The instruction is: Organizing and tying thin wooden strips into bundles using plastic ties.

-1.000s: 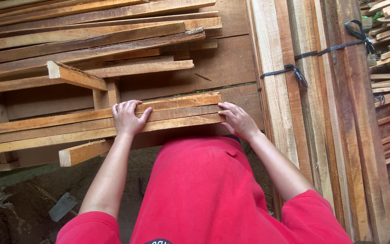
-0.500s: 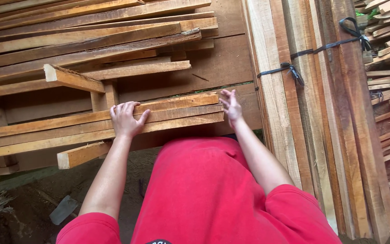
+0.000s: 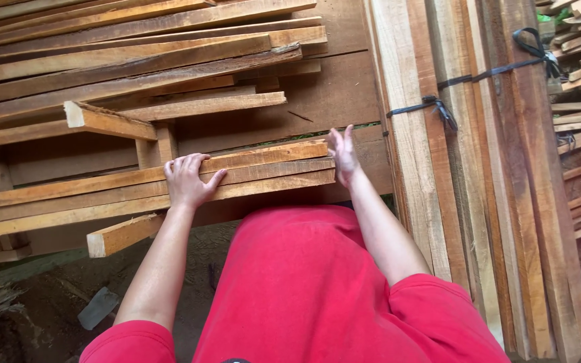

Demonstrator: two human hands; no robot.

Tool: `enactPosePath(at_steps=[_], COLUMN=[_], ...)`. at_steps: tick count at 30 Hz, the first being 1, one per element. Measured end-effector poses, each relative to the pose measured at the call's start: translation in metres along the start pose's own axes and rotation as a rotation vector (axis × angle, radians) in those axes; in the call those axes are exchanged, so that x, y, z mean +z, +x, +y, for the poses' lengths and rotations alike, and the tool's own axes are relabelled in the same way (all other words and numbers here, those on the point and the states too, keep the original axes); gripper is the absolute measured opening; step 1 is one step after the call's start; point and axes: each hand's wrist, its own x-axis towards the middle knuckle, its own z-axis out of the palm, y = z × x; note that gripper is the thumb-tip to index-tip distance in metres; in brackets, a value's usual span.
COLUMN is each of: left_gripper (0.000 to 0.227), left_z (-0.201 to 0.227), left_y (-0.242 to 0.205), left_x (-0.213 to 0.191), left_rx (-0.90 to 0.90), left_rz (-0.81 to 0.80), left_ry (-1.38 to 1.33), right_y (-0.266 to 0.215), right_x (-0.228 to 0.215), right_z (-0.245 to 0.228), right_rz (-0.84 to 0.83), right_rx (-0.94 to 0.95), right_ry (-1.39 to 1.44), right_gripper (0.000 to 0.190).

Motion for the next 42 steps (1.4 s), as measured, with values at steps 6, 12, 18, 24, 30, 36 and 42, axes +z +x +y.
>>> enactPosePath(at_steps=[6, 12, 18, 24, 30, 36, 42], left_gripper=[0.054, 0.055, 0.067, 0.065, 0.062, 0.063, 0.077], left_z=[-0.003, 0.001, 0.016, 0.015, 0.014, 0.034, 0.042], left_y=[0.002, 0.013, 0.051, 0.068, 0.064, 0.069, 0.093], left_x=[0.004, -0.01, -0.033, -0.027, -0.022, -0.03, -0.037], left_rx=[-0.019, -0.054, -0.088, -0.15, -0.154, -0.169, -0.249], left_rz=[-0.003, -0.103, -0.5, -0.672, -0.639, -0.666, -0.882], left_ry=[0.011, -0.014, -0.034, -0.039, -0.054, -0.044, -0.002], right_y=[0.023, 0.055, 0.051, 0.045, 0.041, 0.033, 0.043], right_x=[-0.012, -0.036, -0.027, -0.021, -0.018, -0.017, -0.024], right_z=[0.024, 0.061, 0.054, 0.043, 0.039, 0.034, 0.049], right_rz=[-0.082, -0.064, -0.053, -0.034, -0.028, 0.01, 0.03], right_rx=[0.146, 0.169, 0.203, 0.204, 0.201, 0.124, 0.131], right_ry=[0.004, -0.032, 0.102, 0.077, 0.046, -0.036, -0.026], right_gripper=[0.115, 0.064, 0.091, 0.09, 0.089, 0.054, 0.056])
